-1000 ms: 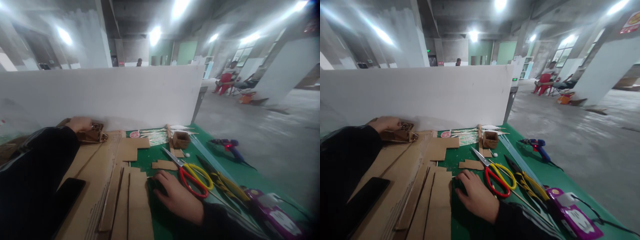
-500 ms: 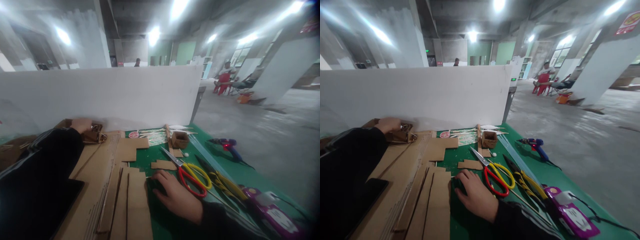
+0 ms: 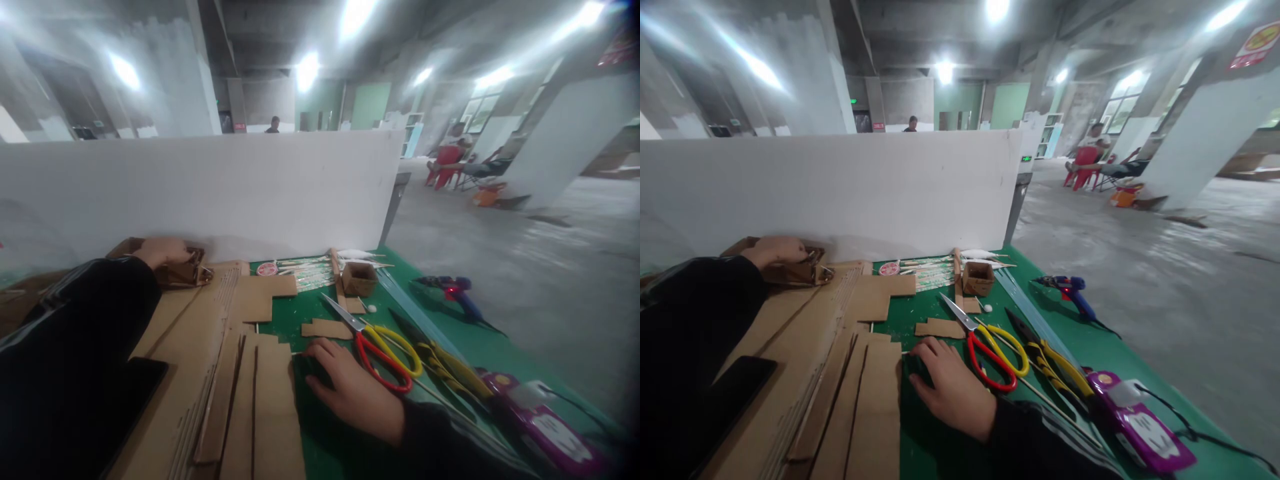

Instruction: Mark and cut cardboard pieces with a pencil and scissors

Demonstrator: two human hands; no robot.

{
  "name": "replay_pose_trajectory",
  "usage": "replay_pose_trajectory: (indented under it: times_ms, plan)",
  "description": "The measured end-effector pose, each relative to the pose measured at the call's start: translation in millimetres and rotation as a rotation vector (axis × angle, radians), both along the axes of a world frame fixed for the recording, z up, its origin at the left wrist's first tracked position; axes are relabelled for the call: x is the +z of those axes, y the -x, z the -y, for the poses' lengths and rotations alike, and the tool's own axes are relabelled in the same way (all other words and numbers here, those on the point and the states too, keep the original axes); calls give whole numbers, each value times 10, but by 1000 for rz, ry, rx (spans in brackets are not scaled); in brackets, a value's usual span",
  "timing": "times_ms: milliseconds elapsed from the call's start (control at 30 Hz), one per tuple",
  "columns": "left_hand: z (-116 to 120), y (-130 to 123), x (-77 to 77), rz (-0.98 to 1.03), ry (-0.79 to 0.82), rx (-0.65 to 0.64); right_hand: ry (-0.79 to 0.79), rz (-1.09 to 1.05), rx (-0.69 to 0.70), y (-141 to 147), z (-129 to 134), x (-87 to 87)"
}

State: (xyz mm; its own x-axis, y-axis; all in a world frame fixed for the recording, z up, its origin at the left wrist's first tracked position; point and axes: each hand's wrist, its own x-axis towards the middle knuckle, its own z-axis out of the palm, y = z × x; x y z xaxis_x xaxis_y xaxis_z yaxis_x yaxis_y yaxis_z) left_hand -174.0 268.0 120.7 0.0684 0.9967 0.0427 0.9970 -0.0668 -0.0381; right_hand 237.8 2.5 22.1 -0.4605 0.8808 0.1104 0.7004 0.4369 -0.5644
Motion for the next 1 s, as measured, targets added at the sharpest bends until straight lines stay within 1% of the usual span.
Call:
replay_pose_trajectory:
  times_ms: [100,233,400,567,800,1000]
  plan:
    - [38,-50,19,-92,72,145,1,-5,7,-4,-3,2]
    - [103,-105,43,-160,117,207,-14,-11,13,-10,-14,-15]
    - [147,-162,26,-212,130,181,-30,-11,8,-17,-19,-36]
    - [153,-241,4,-245,123,163,-19,-8,12,-17,-11,-18]
    - [214,-286,95,-261,136,156,-23,-8,12,-43,-9,6]
    - [352,-328,184,-255,52,133,-29,3,15,-35,-18,16]
